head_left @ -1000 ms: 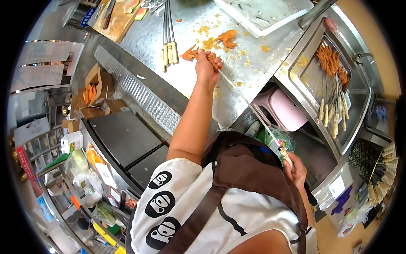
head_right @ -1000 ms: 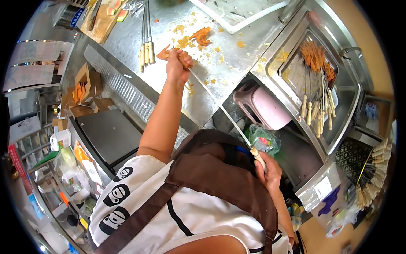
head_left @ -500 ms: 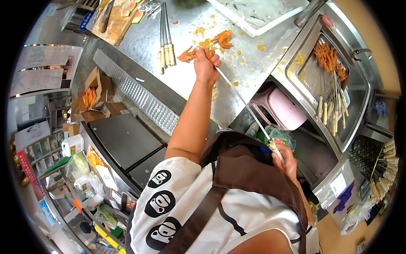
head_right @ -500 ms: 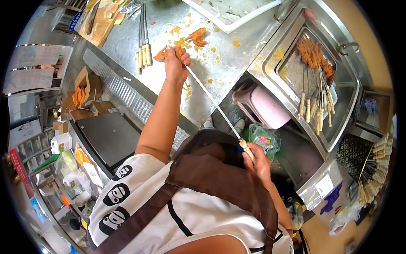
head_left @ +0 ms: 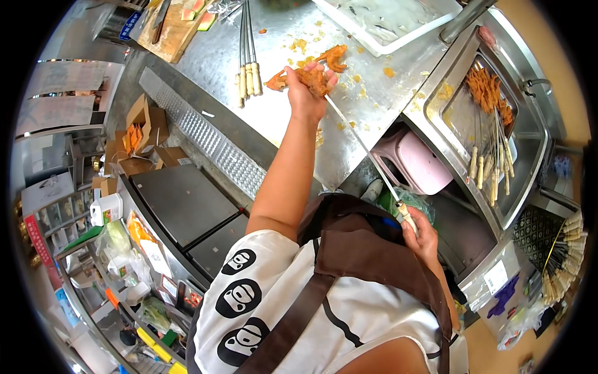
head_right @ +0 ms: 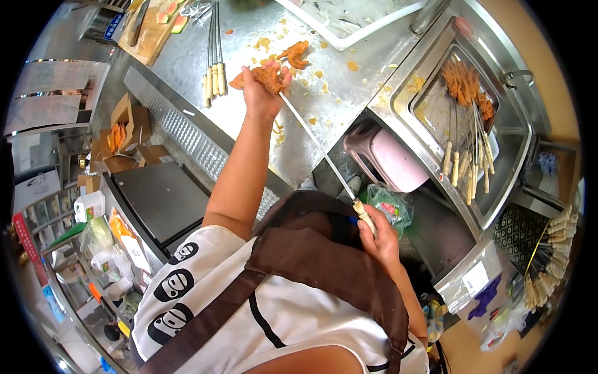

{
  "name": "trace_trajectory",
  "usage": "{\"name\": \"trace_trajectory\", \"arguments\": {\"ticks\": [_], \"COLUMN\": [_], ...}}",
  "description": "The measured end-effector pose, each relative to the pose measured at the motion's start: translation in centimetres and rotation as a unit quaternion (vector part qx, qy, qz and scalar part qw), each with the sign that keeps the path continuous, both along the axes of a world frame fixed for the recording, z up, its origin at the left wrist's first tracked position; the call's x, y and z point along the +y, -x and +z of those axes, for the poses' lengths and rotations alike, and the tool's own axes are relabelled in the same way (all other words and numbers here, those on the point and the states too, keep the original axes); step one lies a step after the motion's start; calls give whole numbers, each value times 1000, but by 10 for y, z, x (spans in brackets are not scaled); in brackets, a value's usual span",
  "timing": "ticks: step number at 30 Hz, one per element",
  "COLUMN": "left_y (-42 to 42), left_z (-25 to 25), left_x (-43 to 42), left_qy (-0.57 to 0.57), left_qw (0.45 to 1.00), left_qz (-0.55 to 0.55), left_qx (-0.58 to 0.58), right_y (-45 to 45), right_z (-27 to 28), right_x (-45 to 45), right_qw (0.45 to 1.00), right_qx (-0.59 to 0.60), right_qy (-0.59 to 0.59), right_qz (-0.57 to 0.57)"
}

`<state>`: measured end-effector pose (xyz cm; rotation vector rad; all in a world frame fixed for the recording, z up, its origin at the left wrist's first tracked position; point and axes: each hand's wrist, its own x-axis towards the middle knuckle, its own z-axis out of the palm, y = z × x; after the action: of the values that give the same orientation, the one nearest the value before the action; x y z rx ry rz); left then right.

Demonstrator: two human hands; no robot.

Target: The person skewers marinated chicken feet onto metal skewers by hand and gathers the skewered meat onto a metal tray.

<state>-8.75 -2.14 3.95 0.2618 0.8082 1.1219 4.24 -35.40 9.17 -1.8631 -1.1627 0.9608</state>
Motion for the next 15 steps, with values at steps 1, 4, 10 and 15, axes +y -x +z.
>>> {"name": "trace_trajectory", "arguments": {"ticks": [1, 4, 10, 15], "left_y": [4, 12, 13, 11], "left_z": [-8, -21, -17, -16], "left_x": [7, 18, 14, 13], "left_qy": [-3, -3, -63, -57], "left_qw": [999, 997, 993, 992], "left_qz": [11, 33, -39, -51], "left_qx": [-51, -69, -96, -101], "right_y": [-1, -3, -8, -10], "right_z": [0, -3, -12, -18], "right_x": [-1, 0, -4, -4], "right_qw": [1000, 1000, 998, 996], "right_qx": [0, 3, 56, 82], "right_qy": [0, 5, 1, 9], "right_qz": [1, 22, -20, -44]}}
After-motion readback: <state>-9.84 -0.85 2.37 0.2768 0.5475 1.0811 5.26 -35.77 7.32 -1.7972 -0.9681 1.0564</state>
